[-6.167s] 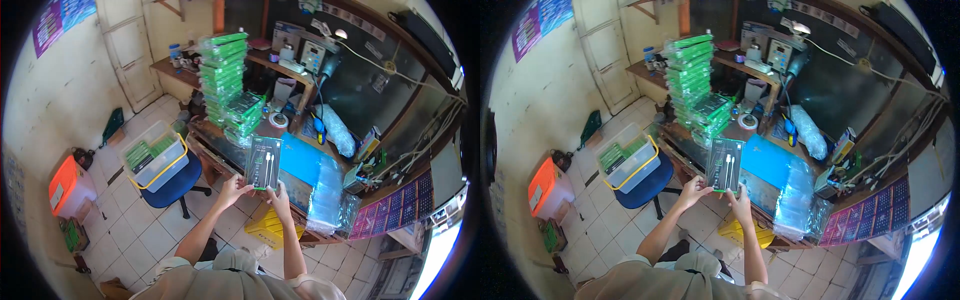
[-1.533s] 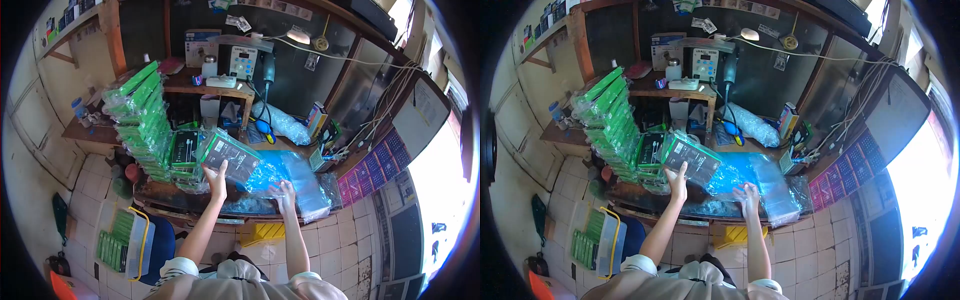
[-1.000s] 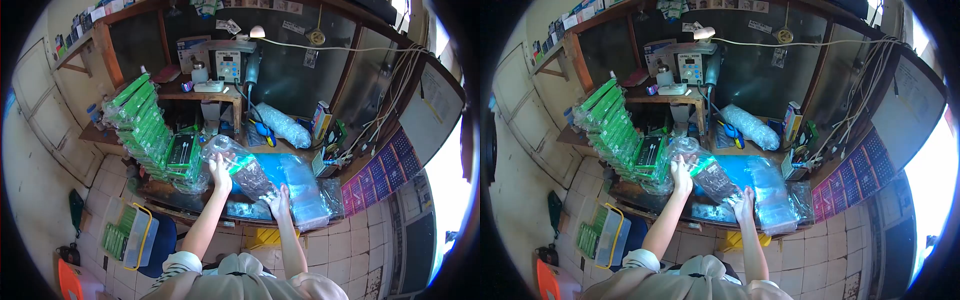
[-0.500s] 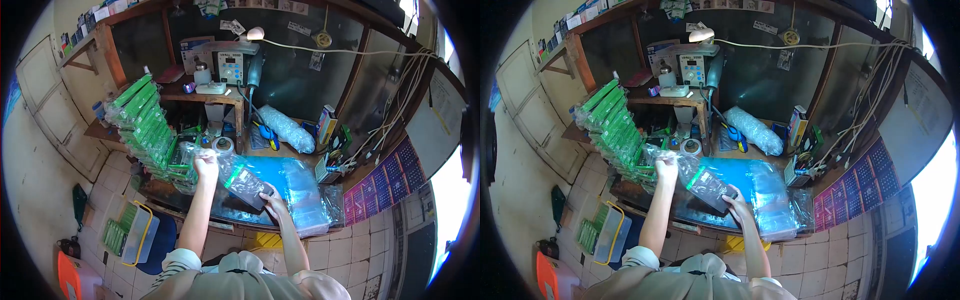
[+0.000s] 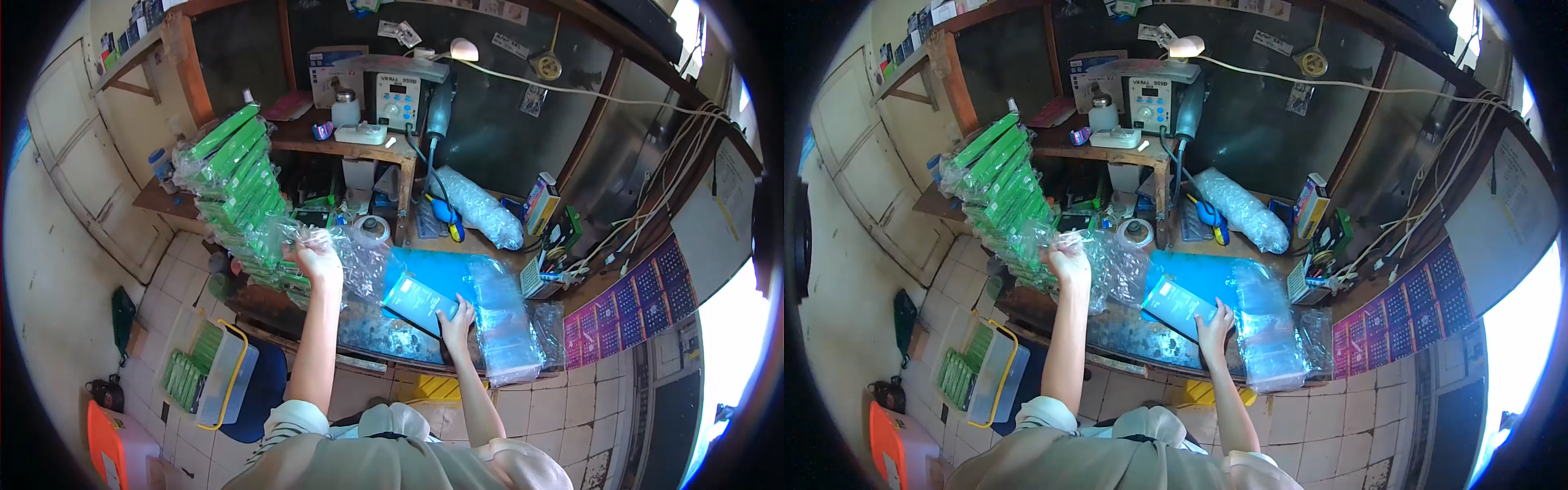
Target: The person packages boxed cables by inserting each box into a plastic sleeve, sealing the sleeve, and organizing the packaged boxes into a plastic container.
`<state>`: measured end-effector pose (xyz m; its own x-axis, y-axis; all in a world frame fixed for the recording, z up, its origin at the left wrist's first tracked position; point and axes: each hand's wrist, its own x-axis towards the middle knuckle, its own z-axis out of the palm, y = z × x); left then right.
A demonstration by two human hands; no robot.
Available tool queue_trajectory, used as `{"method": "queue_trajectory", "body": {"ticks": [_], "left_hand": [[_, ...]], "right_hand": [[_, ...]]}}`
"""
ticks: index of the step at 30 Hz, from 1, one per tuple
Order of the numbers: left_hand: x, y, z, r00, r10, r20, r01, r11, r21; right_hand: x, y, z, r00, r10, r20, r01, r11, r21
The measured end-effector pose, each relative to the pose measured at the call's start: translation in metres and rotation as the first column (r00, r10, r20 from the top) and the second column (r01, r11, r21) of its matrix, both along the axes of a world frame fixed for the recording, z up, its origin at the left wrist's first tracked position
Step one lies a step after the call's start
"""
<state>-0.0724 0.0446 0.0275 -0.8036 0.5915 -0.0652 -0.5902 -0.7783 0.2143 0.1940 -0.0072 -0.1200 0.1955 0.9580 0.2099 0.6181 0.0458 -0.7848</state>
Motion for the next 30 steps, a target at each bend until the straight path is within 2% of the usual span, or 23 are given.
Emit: {"method": "queue_trajectory", "body": {"ticks": [2,3,4,5,6,7,8,9,10,11,13,14,15,17,18,19,21,23,24,25,27,29,30], "left_hand": [[0.013,-0.001,0.012,0.981,-0.037,0.193,0.049,0.997,-0.058],[0.015,0.001,0.012,0.979,-0.049,0.198,0.06,0.997,-0.05],[0.017,0.002,0.011,0.961,-0.179,0.212,0.166,0.983,0.077],[0.02,0.004,0.008,0.928,-0.307,0.211,0.266,0.943,0.201],[0.023,0.005,0.005,0.881,-0.43,0.195,0.357,0.878,0.32],[0.027,0.006,0.004,0.874,-0.443,0.199,0.368,0.872,0.322],[0.032,0.008,0.003,0.814,-0.519,0.26,0.42,0.835,0.355],[0.037,0.01,0.001,0.744,-0.589,0.316,0.463,0.795,0.392],[0.045,0.012,-0.003,0.771,-0.552,0.316,0.454,0.826,0.336],[0.056,0.015,-0.008,0.857,-0.432,0.282,0.387,0.899,0.204],[0.08,0.004,-0.002,0.951,-0.302,0.062,0.307,0.947,-0.093],[0.086,0.003,-0.019,0.942,-0.296,-0.158,0.263,0.944,-0.198],[0.09,-0.005,-0.02,0.873,-0.418,-0.253,0.336,0.89,-0.309],[0.101,0.001,-0.053,0.678,-0.482,-0.555,0.359,0.876,-0.321],[0.102,-0.003,-0.061,0.456,-0.443,-0.772,0.27,0.895,-0.355],[0.105,-0.006,-0.069,0.276,-0.478,-0.834,0.27,0.871,-0.41],[0.116,-0.014,-0.08,-0.079,-0.339,-0.937,0.218,0.912,-0.348],[0.127,-0.029,-0.084,-0.353,-0.197,-0.915,0.083,0.967,-0.24],[0.128,-0.033,-0.084,-0.483,-0.192,-0.855,0.071,0.964,-0.256],[0.126,-0.038,-0.082,-0.479,-0.188,-0.857,0.071,0.965,-0.252],[0.127,-0.047,-0.073,-0.413,-0.223,-0.883,0.053,0.962,-0.268],[0.125,-0.04,-0.073,-0.37,-0.227,-0.901,0.021,0.967,-0.253],[0.125,-0.037,-0.07,-0.208,-0.351,-0.913,0.167,0.907,-0.387]], "right_hand": [[0.0,0.0,0.006,1.0,-0.007,0.02,0.005,0.998,0.07],[0.0,-0.002,0.016,0.999,-0.007,0.038,0.001,0.991,0.132],[0.0,-0.001,0.029,0.996,0.068,0.061,-0.076,0.987,0.145],[-0.004,0.0,0.037,0.996,0.053,0.065,-0.062,0.987,0.148],[-0.009,0.001,0.045,0.939,0.164,-0.302,-0.152,0.986,0.063],[-0.013,0.001,0.052,0.743,0.216,-0.634,-0.263,0.965,0.021],[-0.016,0.0,0.061,0.619,0.18,-0.764,-0.338,0.94,-0.053],[-0.017,-0.002,0.069,0.624,0.173,-0.762,-0.327,0.944,-0.053],[-0.019,-0.004,0.075,0.433,0.174,-0.885,-0.391,0.92,-0.01],[-0.019,-0.005,0.078,0.219,0.159,-0.963,-0.442,0.896,0.048],[-0.016,-0.004,0.076,0.181,0.199,-0.963,-0.447,0.889,0.1],[-0.017,-0.007,0.084,0.152,0.202,-0.967,-0.445,0.888,0.116],[-0.017,-0.009,0.089,0.124,0.205,-0.971,-0.443,0.887,0.131],[-0.016,-0.012,0.088,0.141,0.199,-0.97,-0.41,0.904,0.126],[-0.015,-0.013,0.088,0.137,0.207,-0.969,-0.411,0.902,0.134],[-0.014,-0.014,0.089,0.135,0.215,-0.967,-0.41,0.901,0.143],[-0.014,-0.02,0.093,0.157,0.146,-0.977,-0.366,0.927,0.08],[-0.017,-0.021,0.096,0.422,0.188,-0.887,-0.301,0.952,0.059],[-0.016,-0.017,0.088,0.604,0.175,-0.778,-0.182,0.98,0.08],[-0.013,-0.014,0.083,0.606,0.179,-0.775,-0.182,0.98,0.084],[-0.001,-0.013,0.081,0.703,0.081,-0.706,-0.109,0.994,0.005],[0.004,-0.014,0.082,0.712,0.067,-0.699,-0.028,0.997,0.068],[0.01,-0.013,0.074,0.63,0.054,-0.775,-0.032,0.999,0.044]]}}
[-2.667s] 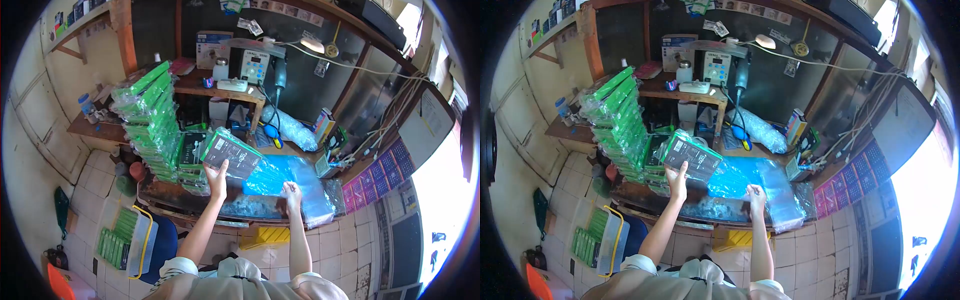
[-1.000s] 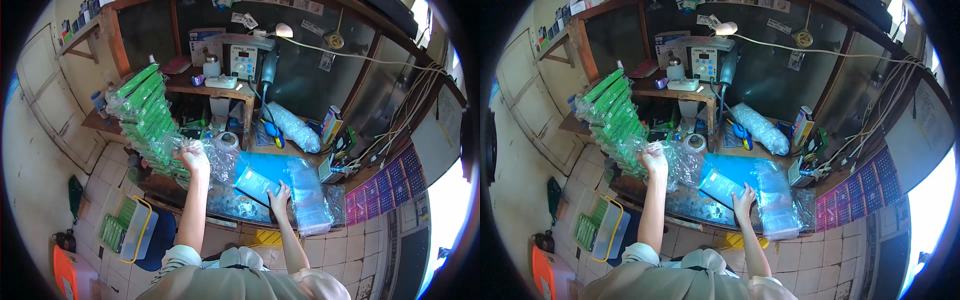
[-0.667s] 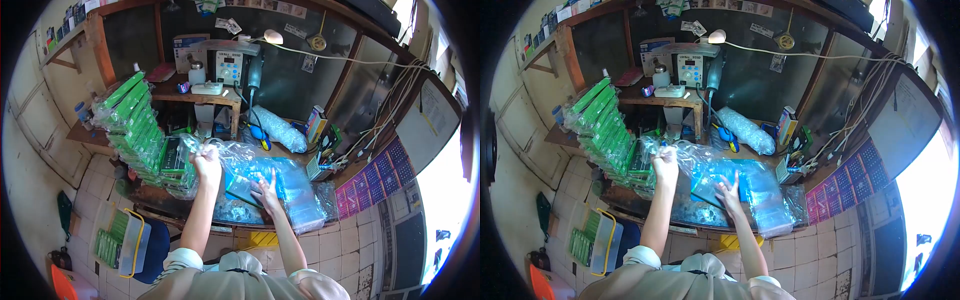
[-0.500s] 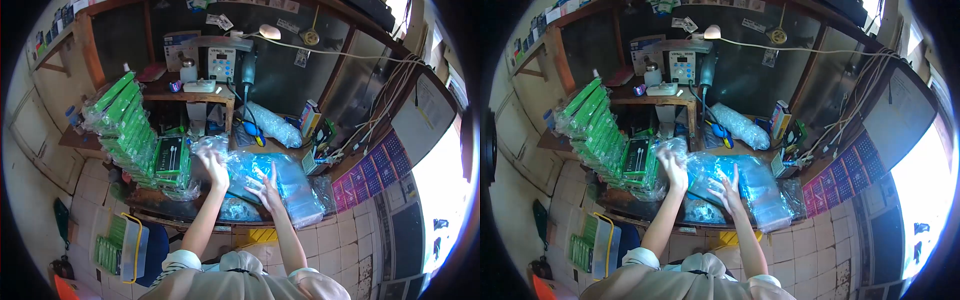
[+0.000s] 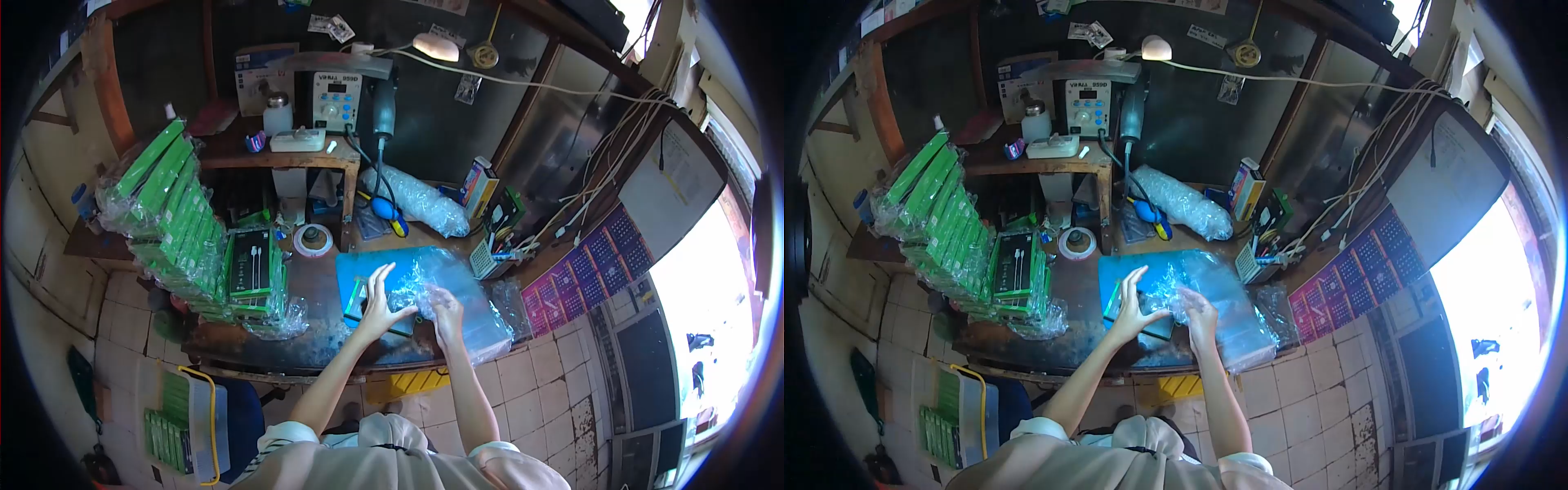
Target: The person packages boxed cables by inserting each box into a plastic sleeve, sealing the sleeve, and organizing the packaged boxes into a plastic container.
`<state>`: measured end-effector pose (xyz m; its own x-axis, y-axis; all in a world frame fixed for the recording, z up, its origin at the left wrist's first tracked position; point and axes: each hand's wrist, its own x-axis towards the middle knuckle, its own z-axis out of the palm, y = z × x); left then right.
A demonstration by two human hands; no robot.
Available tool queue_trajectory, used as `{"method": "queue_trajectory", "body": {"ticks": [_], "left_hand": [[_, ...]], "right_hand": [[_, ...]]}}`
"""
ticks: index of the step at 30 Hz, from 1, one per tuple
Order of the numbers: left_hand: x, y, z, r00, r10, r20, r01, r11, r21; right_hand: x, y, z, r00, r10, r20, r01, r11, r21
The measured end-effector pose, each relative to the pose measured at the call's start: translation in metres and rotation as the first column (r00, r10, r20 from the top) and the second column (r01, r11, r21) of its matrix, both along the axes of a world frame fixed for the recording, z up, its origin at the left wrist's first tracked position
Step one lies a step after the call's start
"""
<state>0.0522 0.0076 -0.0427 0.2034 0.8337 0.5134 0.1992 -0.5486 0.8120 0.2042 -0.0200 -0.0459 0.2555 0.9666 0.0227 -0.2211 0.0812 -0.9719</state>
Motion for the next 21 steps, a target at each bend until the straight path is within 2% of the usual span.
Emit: {"method": "queue_trajectory", "body": {"ticks": [1,2,3,5,6,7,9,10,11,13,14,15,16,17,18,19,21], "left_hand": [[0.0,0.002,0.001,0.976,-0.067,0.208,0.1,0.983,-0.155],[0.002,0.01,-0.003,0.957,-0.168,0.238,0.218,0.954,-0.204],[0.004,0.013,-0.003,0.957,-0.163,0.238,0.213,0.955,-0.204],[0.011,0.017,-0.005,0.99,-0.142,-0.022,0.139,0.984,-0.111],[0.018,0.016,-0.001,0.994,-0.084,0.076,0.095,0.982,-0.166],[0.022,0.019,-0.003,0.994,-0.079,0.071,0.09,0.982,-0.167],[0.032,0.026,-0.007,0.997,-0.017,-0.071,0.005,0.985,-0.172],[0.041,0.027,-0.009,1.0,-0.004,-0.021,0.0,0.987,-0.158],[0.049,0.032,-0.016,0.999,-0.053,-0.008,0.051,0.984,-0.168],[0.064,0.037,-0.008,0.981,-0.184,0.054,0.191,0.958,-0.215],[0.074,0.042,-0.003,0.982,-0.185,0.04,0.189,0.96,-0.207],[0.084,0.047,0.004,0.984,-0.13,0.118,0.156,0.958,-0.243],[0.092,0.054,0.009,0.978,-0.068,0.196,0.123,0.952,-0.28],[0.099,0.066,0.01,0.992,0.018,0.123,0.01,0.976,-0.218],[0.107,0.081,0.009,0.992,0.095,0.081,-0.081,0.983,-0.165],[0.116,0.091,0.011,0.984,0.173,0.043,-0.167,0.979,-0.116],[0.134,0.106,0.008,0.979,0.203,0.01,-0.201,0.973,-0.114]], "right_hand": [[0.004,0.001,-0.006,0.994,0.011,-0.111,-0.014,0.999,-0.031],[0.006,0.002,-0.013,0.998,-0.014,-0.061,0.013,1.0,-0.026],[0.008,0.003,-0.016,0.998,-0.009,-0.061,0.007,1.0,-0.027],[0.014,0.004,-0.023,0.998,-0.019,0.052,0.018,1.0,0.013],[0.015,0.004,-0.023,0.999,-0.033,0.026,0.034,0.998,-0.05],[0.013,0.003,-0.013,0.999,-0.028,0.021,0.029,0.998,-0.051],[0.011,-0.002,0.008,0.89,-0.115,0.441,-0.004,0.966,0.26],[0.017,0.0,0.013,0.818,-0.097,0.567,-0.089,0.952,0.292],[0.028,0.007,0.006,0.825,-0.102,0.556,-0.087,0.949,0.303],[0.052,0.021,-0.004,0.833,-0.01,0.554,-0.117,0.974,0.194],[0.066,0.028,-0.007,0.802,-0.042,0.596,-0.062,0.986,0.152],[0.078,0.039,-0.009,0.808,-0.045,0.587,-0.063,0.985,0.162],[0.09,0.053,-0.014,0.869,-0.129,0.477,0.061,0.986,0.156],[0.101,0.067,-0.018,0.907,-0.215,0.362,0.179,0.975,0.132],[0.109,0.081,-0.013,0.886,-0.294,0.36,0.245,0.953,0.176],[0.116,0.094,-0.014,0.89,-0.29,0.353,0.243,0.954,0.174],[0.127,0.118,-0.015,0.875,-0.274,0.399,0.208,0.957,0.202]]}}
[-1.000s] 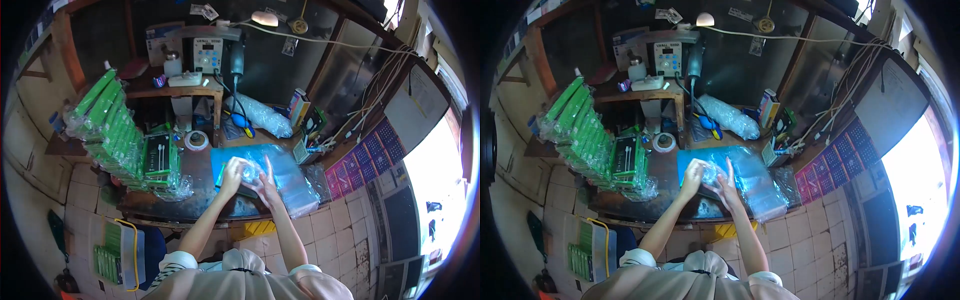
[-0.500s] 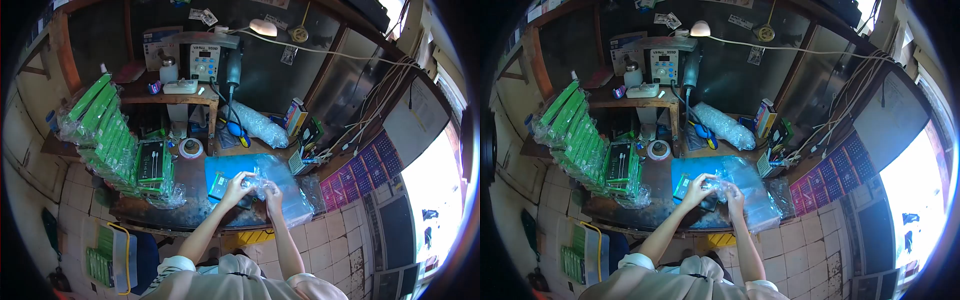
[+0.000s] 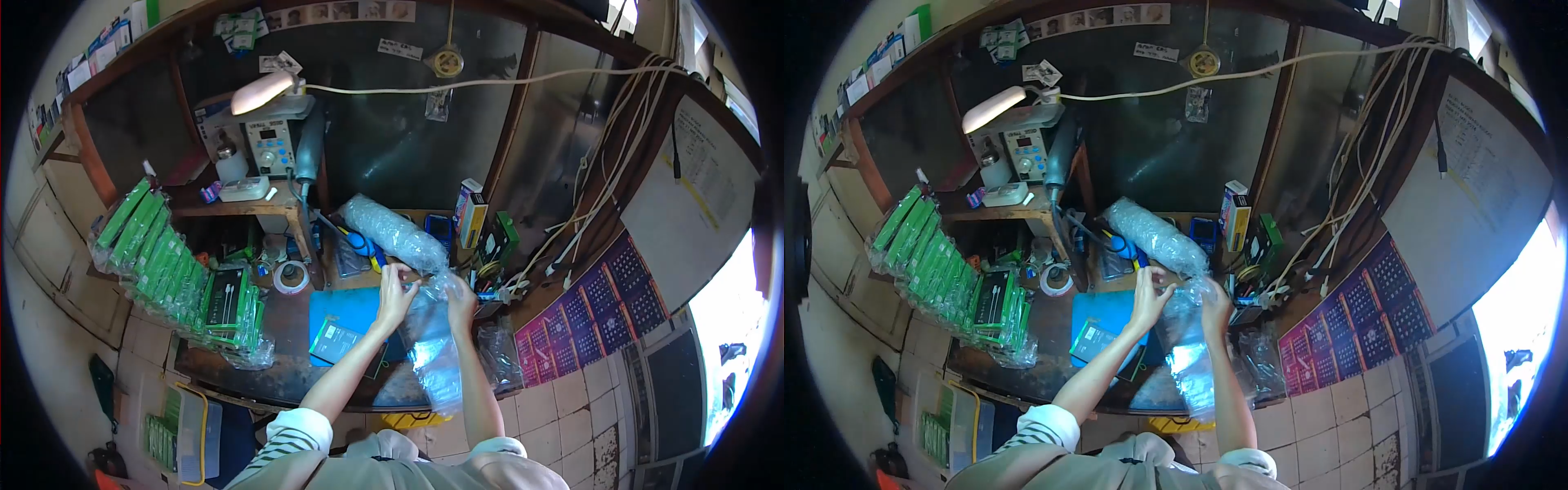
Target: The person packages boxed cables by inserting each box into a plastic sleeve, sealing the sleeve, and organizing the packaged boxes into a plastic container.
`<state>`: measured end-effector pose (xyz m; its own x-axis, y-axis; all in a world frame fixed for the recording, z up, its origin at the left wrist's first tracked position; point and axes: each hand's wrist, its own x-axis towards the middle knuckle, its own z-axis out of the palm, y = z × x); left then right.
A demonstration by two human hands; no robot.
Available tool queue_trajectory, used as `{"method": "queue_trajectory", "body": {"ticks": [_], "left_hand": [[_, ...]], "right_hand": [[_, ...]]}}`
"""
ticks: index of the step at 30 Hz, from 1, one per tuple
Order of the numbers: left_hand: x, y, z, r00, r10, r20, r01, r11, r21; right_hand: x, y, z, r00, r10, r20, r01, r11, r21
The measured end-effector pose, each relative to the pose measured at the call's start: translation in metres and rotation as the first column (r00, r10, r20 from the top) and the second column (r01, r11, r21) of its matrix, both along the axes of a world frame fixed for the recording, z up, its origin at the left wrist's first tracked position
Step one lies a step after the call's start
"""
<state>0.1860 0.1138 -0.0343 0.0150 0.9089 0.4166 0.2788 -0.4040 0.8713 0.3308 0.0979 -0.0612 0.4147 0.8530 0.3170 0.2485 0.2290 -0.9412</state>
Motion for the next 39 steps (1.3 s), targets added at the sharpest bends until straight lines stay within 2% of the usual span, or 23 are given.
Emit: {"method": "queue_trajectory", "body": {"ticks": [1,2,5,9,10,11,12,13,14,16,18,20,21,22,24,26,28,29,30,32,36,37,39], "left_hand": [[0.009,0.01,-0.006,0.991,0.104,-0.083,-0.097,0.992,0.082],[0.016,0.02,-0.01,0.965,0.211,-0.155,-0.184,0.968,0.172],[0.028,0.041,-0.028,0.956,0.259,-0.137,-0.24,0.961,0.139],[0.027,0.051,-0.031,0.966,0.246,-0.075,-0.243,0.969,0.052],[0.023,0.052,-0.031,0.977,0.211,-0.035,-0.211,0.977,0.02],[0.023,0.054,-0.033,0.98,0.199,0.003,-0.199,0.978,0.068],[0.019,0.052,-0.031,0.977,0.214,0.0,-0.213,0.975,0.067],[0.016,0.049,-0.029,0.978,0.195,-0.076,-0.181,0.97,0.163],[0.013,0.046,-0.026,0.971,0.183,-0.155,-0.139,0.957,0.256],[0.009,0.037,-0.025,0.978,0.171,-0.121,-0.141,0.964,0.225],[0.005,0.029,-0.024,0.994,0.104,-0.045,-0.097,0.986,0.136],[0.0,0.035,-0.037,0.992,0.122,-0.022,-0.118,0.983,0.143],[-0.002,0.036,-0.035,0.992,0.126,0.004,-0.125,0.981,0.148],[-0.004,0.038,-0.034,0.991,0.13,0.006,-0.13,0.98,0.149],[-0.01,0.042,-0.028,0.955,0.253,-0.155,-0.196,0.93,0.311],[-0.014,0.045,-0.029,0.963,0.21,-0.169,-0.163,0.953,0.255],[-0.012,0.047,-0.029,0.997,0.072,0.017,-0.073,0.992,0.104],[-0.011,0.048,-0.029,0.997,0.07,0.018,-0.072,0.992,0.104],[-0.011,0.052,-0.033,0.998,0.049,0.035,-0.053,0.99,0.133],[-0.014,0.057,-0.04,0.998,0.006,0.064,-0.018,0.982,0.188],[-0.026,0.053,-0.045,0.992,-0.109,0.068,0.104,0.992,0.068],[-0.026,0.049,-0.041,0.985,-0.117,0.125,0.112,0.993,0.046],[-0.028,0.047,-0.033,0.96,-0.135,0.247,0.142,0.99,-0.012]], "right_hand": [[0.001,0.007,0.004,0.992,-0.001,0.125,0.003,1.0,-0.013],[0.0,0.014,0.004,0.993,0.003,0.122,-0.001,1.0,-0.011],[0.001,0.036,0.002,0.958,0.039,0.284,-0.022,0.998,-0.063],[-0.003,0.059,0.004,0.936,0.162,0.312,-0.15,0.987,-0.064],[-0.005,0.063,0.006,0.934,0.178,0.309,-0.165,0.984,-0.067],[-0.007,0.066,0.008,0.954,0.236,0.186,-0.207,0.964,-0.166],[-0.011,0.067,0.015,0.958,0.28,0.057,-0.256,0.932,-0.258],[-0.015,0.069,0.019,0.963,0.262,0.057,-0.237,0.932,-0.276],[-0.018,0.077,0.013,0.96,0.276,0.054,-0.252,0.928,-0.274],[-0.028,0.09,0.011,0.962,0.154,0.223,-0.148,0.988,-0.042],[-0.034,0.1,0.006,0.967,0.19,0.171,-0.169,0.977,-0.128],[-0.042,0.114,-0.008,0.963,0.267,-0.034,-0.269,0.956,-0.12],[-0.038,0.11,0.002,0.818,0.516,-0.252,-0.565,0.803,-0.189],[-0.039,0.11,-0.005,0.816,0.521,-0.25,-0.568,0.801,-0.19],[-0.042,0.105,-0.021,0.655,0.518,-0.55,-0.611,0.792,0.019],[-0.042,0.085,0.007,0.67,0.555,-0.492,-0.599,0.796,0.082],[-0.042,0.07,0.03,0.88,0.461,-0.114,-0.47,0.88,-0.074],[-0.043,0.072,0.025,0.924,0.372,0.088,-0.369,0.928,-0.051],[-0.043,0.074,0.025,0.924,0.372,0.087,-0.369,0.928,-0.049],[-0.045,0.077,0.026,0.866,0.247,0.436,-0.342,0.927,0.155],[-0.054,0.095,0.021,0.869,0.19,0.457,-0.272,0.955,0.12],[-0.055,0.098,0.024,0.862,0.272,0.428,-0.298,0.954,-0.006],[-0.059,0.099,0.025,0.858,0.353,0.373,-0.36,0.931,-0.052]]}}
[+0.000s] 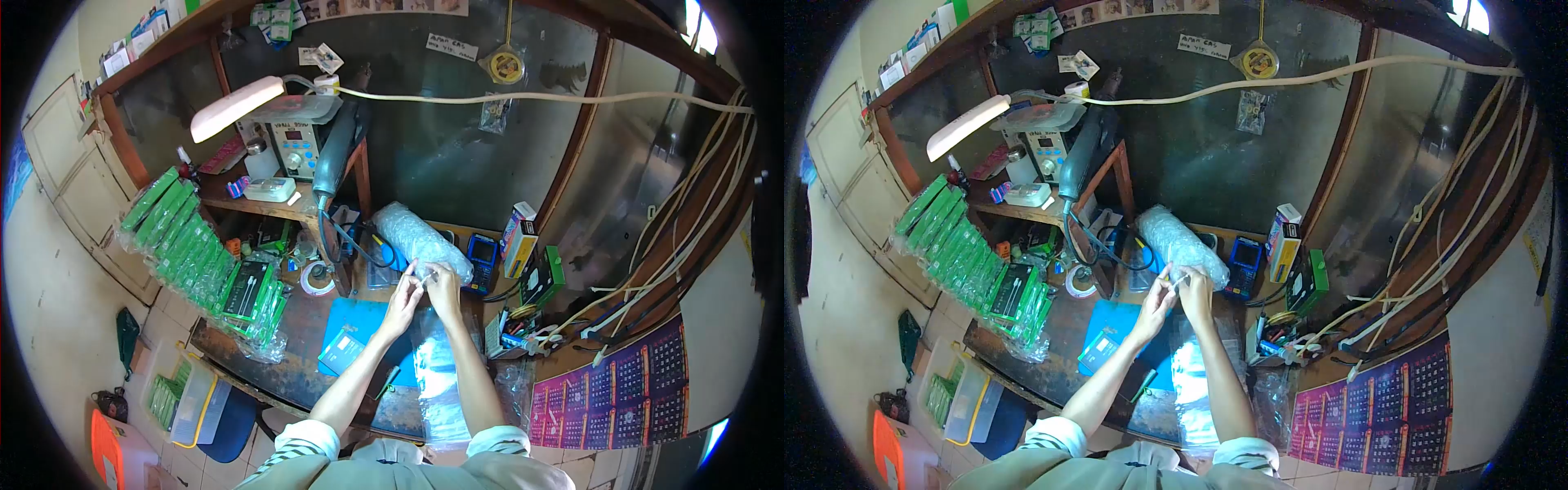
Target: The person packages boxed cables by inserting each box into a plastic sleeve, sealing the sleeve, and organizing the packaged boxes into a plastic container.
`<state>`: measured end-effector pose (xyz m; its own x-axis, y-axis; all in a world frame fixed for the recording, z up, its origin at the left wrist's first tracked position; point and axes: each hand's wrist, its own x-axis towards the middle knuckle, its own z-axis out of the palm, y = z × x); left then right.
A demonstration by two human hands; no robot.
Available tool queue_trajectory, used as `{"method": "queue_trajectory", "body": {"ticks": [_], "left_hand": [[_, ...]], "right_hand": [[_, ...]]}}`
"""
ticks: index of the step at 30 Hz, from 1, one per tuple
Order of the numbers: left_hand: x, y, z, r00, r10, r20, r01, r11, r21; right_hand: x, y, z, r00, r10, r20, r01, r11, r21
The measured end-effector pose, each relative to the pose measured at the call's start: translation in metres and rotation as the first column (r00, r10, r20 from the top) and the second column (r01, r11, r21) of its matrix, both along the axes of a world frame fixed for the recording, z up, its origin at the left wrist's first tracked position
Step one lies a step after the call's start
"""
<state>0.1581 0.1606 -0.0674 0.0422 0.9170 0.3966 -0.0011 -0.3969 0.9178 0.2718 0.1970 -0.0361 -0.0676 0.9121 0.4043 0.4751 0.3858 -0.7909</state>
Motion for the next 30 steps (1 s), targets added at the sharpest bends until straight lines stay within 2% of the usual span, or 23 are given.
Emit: {"method": "queue_trajectory", "body": {"ticks": [2,5,6,7,9,11,12,14,15,17,18,19,21,22,23,25,26,27,28,29,30], "left_hand": [[-0.005,0.002,0.002,1.0,0.025,-0.011,-0.025,1.0,-0.009],[-0.007,0.003,0.007,0.999,0.029,-0.04,-0.03,1.0,-0.009],[-0.005,0.003,0.005,0.998,0.032,-0.046,-0.032,0.999,0.011],[-0.003,0.002,0.006,0.998,0.036,-0.055,-0.034,0.999,0.03],[0.0,-0.004,0.007,1.0,-0.002,0.002,0.002,1.0,-0.031],[0.003,-0.004,0.007,0.987,0.066,-0.143,-0.052,0.994,0.096],[0.004,-0.003,0.006,0.987,0.066,-0.144,-0.053,0.994,0.096],[0.006,-0.003,0.003,0.992,0.024,-0.12,-0.03,0.998,-0.047],[0.005,-0.001,0.002,0.986,0.021,-0.166,-0.029,0.999,-0.043],[0.006,0.005,-0.004,0.984,0.05,-0.171,-0.05,0.999,0.006],[0.007,0.004,0.001,0.984,0.041,-0.175,-0.039,0.999,0.012],[0.004,-0.002,0.016,0.975,-0.009,-0.221,-0.028,0.986,-0.162],[0.006,-0.004,0.021,0.955,0.059,-0.291,-0.079,0.995,-0.055],[0.008,-0.009,0.027,0.92,0.178,-0.35,-0.168,0.984,0.059],[0.008,-0.017,0.033,0.869,0.302,-0.393,-0.249,0.952,0.181],[0.009,-0.04,0.041,0.874,0.392,-0.286,-0.314,0.907,0.282],[0.011,-0.057,0.04,0.9,0.307,-0.311,-0.27,0.95,0.155],[0.014,-0.074,0.04,0.92,0.221,-0.325,-0.225,0.974,0.025],[0.017,-0.087,0.03,0.926,0.08,-0.369,-0.1,0.994,-0.035],[0.02,-0.099,0.018,0.913,-0.064,-0.403,0.025,0.995,-0.101],[0.024,-0.108,0.003,0.865,-0.135,-0.484,0.102,0.99,-0.095]], "right_hand": [[-0.003,0.001,-0.007,0.997,0.066,-0.033,-0.068,0.996,-0.058],[-0.003,0.003,-0.051,0.877,0.357,-0.321,-0.423,0.891,-0.166],[0.003,-0.006,-0.025,0.894,0.416,-0.164,-0.444,0.868,-0.22],[0.001,-0.004,-0.022,0.897,0.411,-0.166,-0.44,0.869,-0.225],[-0.005,-0.004,-0.019,0.928,0.362,-0.09,-0.371,0.92,-0.128],[-0.002,0.001,-0.032,0.927,0.359,-0.106,-0.372,0.916,-0.152],[0.001,-0.001,-0.031,0.918,0.384,-0.095,-0.395,0.904,-0.165],[0.007,-0.013,-0.031,0.92,0.373,-0.121,-0.389,0.907,-0.164],[0.011,-0.022,-0.032,0.923,0.364,-0.125,-0.382,0.908,-0.172],[0.024,-0.045,-0.038,0.967,0.253,-0.009,-0.253,0.962,-0.105],[0.031,-0.065,-0.017,0.971,0.24,-0.021,-0.24,0.964,-0.113],[0.04,-0.079,-0.008,0.973,0.231,0.005,-0.23,0.97,-0.079],[0.056,-0.103,0.007,0.979,0.197,0.049,-0.189,0.973,-0.135],[0.063,-0.113,0.002,0.985,0.154,0.078,-0.153,0.988,-0.017],[0.073,-0.125,-0.004,0.986,0.146,0.08,-0.144,0.989,-0.027],[0.09,-0.154,-0.016,0.981,0.077,0.179,-0.064,0.995,-0.076],[0.094,-0.169,-0.02,0.982,0.075,0.176,-0.061,0.995,-0.083],[0.098,-0.185,-0.024,0.966,0.04,0.257,-0.013,0.994,-0.108],[0.099,-0.198,-0.028,0.941,0.009,0.339,0.036,0.991,-0.126],[0.098,-0.209,-0.037,0.941,0.011,0.337,0.035,0.991,-0.132],[0.097,-0.218,-0.049,0.895,-0.024,0.446,0.073,0.993,-0.094]]}}
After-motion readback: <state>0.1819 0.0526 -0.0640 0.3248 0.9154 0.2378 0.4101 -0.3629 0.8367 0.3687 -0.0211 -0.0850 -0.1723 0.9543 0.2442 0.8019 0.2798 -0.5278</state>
